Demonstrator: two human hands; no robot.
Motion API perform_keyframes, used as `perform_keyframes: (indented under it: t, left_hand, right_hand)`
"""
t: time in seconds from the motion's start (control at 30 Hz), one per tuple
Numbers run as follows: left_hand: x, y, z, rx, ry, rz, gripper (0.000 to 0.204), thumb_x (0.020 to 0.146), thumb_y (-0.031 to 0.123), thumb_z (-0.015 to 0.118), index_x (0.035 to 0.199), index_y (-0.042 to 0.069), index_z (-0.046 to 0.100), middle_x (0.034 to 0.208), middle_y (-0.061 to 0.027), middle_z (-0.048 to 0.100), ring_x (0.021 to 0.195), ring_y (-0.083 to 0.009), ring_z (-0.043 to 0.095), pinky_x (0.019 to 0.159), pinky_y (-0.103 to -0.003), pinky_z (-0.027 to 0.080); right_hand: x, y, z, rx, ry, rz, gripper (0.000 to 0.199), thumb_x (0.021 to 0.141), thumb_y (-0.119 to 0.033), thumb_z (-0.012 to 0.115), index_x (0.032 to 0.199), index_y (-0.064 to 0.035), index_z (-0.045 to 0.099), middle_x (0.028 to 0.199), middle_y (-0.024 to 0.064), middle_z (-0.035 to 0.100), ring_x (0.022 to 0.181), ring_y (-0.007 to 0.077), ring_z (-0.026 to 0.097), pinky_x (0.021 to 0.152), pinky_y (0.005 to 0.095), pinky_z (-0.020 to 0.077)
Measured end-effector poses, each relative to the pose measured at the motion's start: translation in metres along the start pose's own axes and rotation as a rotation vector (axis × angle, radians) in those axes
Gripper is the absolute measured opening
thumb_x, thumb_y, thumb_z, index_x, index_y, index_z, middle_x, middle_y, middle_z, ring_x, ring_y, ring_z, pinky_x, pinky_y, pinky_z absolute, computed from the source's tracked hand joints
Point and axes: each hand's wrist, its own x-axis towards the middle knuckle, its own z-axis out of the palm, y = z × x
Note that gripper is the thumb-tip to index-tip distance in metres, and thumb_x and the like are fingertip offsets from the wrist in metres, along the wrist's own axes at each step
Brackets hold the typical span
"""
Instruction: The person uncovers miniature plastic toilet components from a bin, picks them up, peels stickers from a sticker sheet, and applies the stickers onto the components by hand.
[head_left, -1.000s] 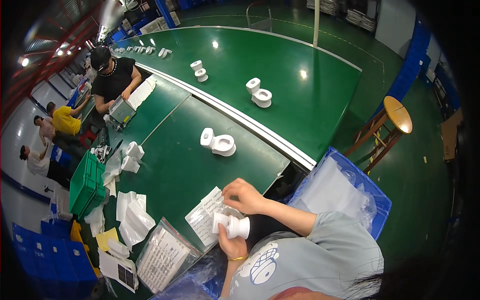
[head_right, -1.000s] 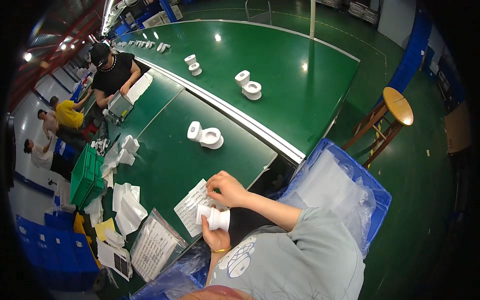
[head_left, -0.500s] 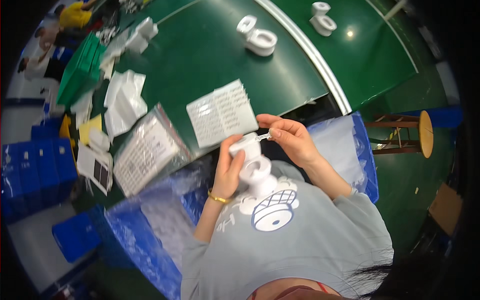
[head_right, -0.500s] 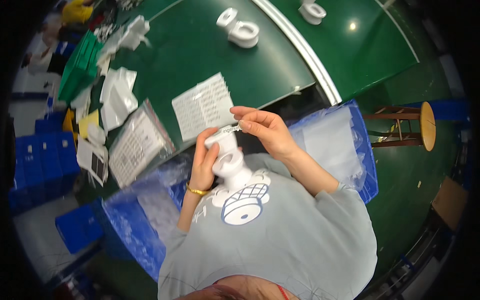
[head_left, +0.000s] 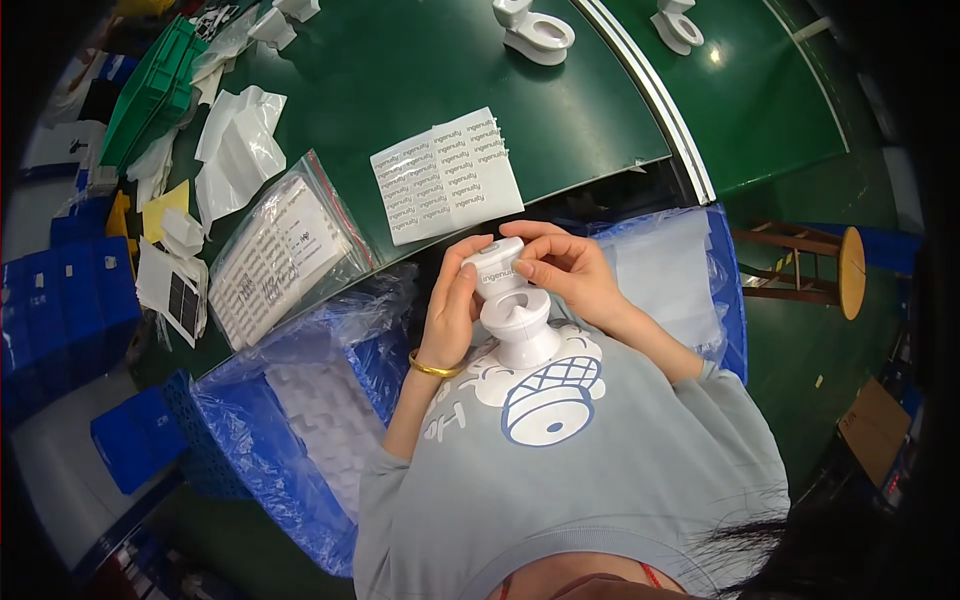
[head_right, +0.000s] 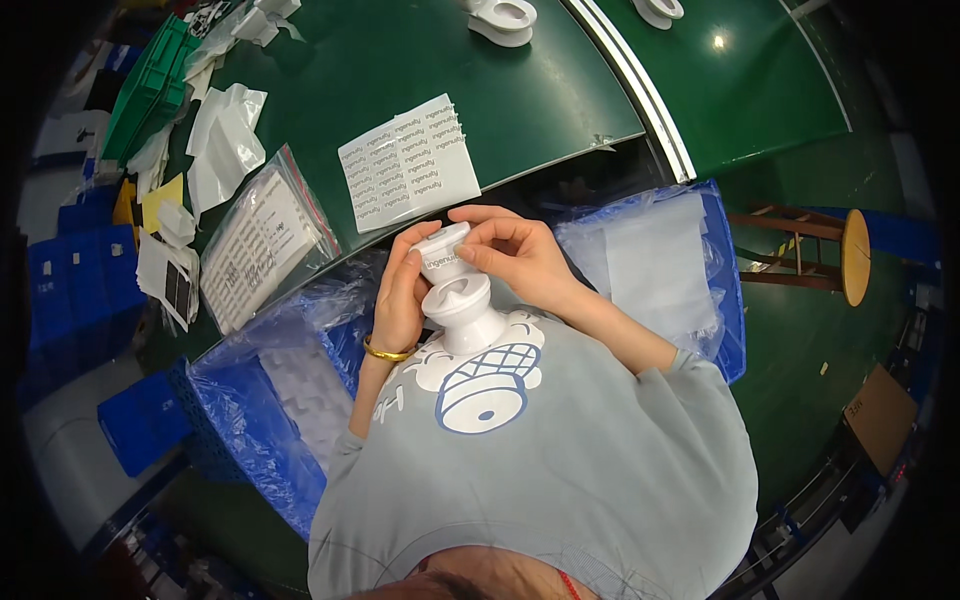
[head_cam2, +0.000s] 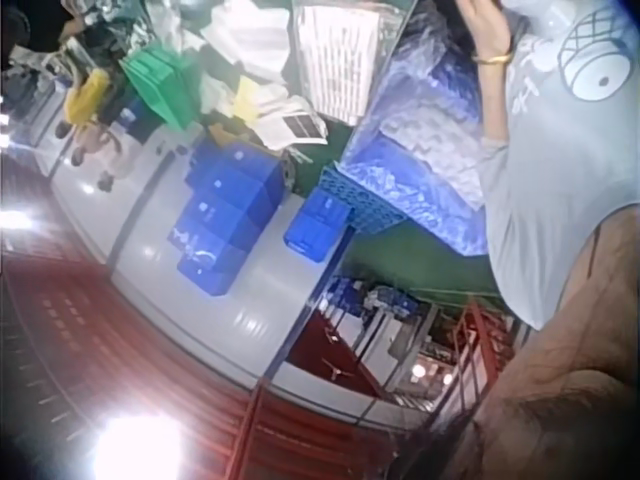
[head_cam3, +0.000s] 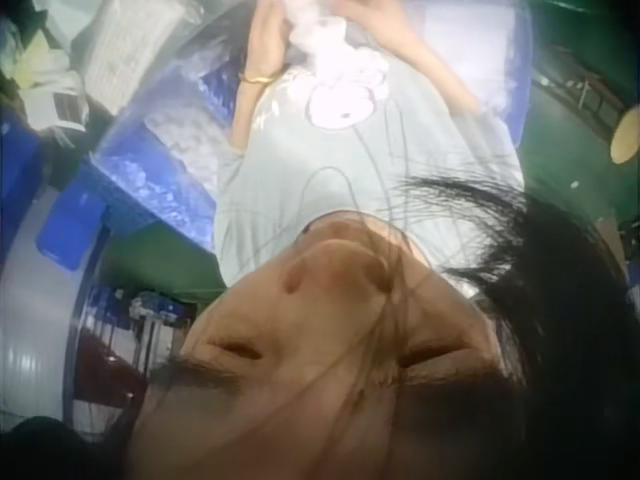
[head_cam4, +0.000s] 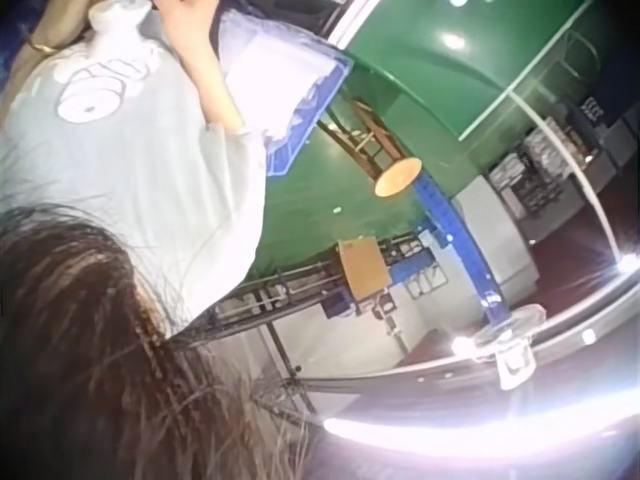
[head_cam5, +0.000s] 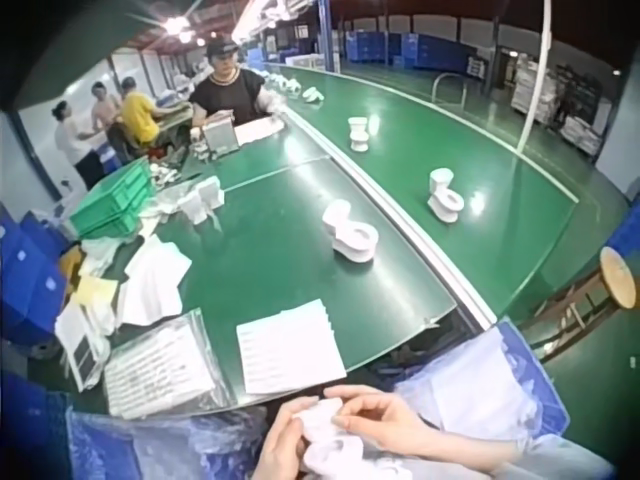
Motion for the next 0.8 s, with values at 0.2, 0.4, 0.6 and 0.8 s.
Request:
perform_keyframes:
  t: [0.2, 0.4, 0.6, 0.8]
  left_hand:
    - [0.0031, 0.0045, 0.0015, 0.025, 0.002, 0.006, 0.033, 0.093, 0.019, 0.027, 0.120, 0.004, 0.038, 0.111, -0.0103, 0.046, 0.098, -0.0143, 0.048, 0.082, -0.025, 0.041]
    - [0.0039, 0.0043, 0.0009, 0.016, 0.004, 0.003, 0.033, 0.092, 0.018, 0.027, 0.120, 0.004, 0.038, 0.111, -0.0110, 0.046, 0.098, -0.0147, 0.048, 0.082, -0.026, 0.040]
    - [0.0019, 0.0007, 0.0001, -0.018, 0.007, -0.004, 0.032, 0.092, 0.017, 0.029, 0.120, 0.004, 0.038, 0.110, -0.0104, 0.046, 0.098, -0.0145, 0.047, 0.083, -0.026, 0.040]
    - [0.0054, -0.0041, 0.0011, 0.097, -0.001, 0.097, 0.031, 0.087, 0.008, 0.047, 0.117, 0.003, 0.040, 0.108, -0.0092, 0.048, 0.099, -0.0133, 0.047, 0.084, -0.026, 0.039]
  right_hand:
    - [0.0034, -0.0012, -0.0006, -0.051, -0.001, -0.035, 0.008, 0.078, -0.006, 0.060, 0.079, 0.0017, 0.061, 0.119, 0.0087, 0.047, 0.086, 0.0109, 0.055, 0.078, 0.0246, 0.0439]
    - [0.0055, -0.0004, -0.0009, -0.079, -0.007, -0.055, 0.006, 0.078, -0.005, 0.061, 0.077, 0.0010, 0.061, 0.117, 0.0084, 0.048, 0.089, 0.0111, 0.054, 0.078, 0.0246, 0.0439]
    - [0.0052, 0.0022, -0.0015, -0.121, 0.000, -0.093, 0.007, 0.076, -0.005, 0.062, 0.077, 0.0014, 0.061, 0.116, 0.0089, 0.048, 0.085, 0.0109, 0.055, 0.076, 0.0241, 0.0442]
    - [0.0054, 0.0055, -0.0028, -0.214, 0.016, -0.188, 0.009, 0.076, -0.006, 0.063, 0.079, 0.0021, 0.062, 0.112, 0.0094, 0.051, 0.086, 0.0121, 0.056, 0.076, 0.0241, 0.0442]
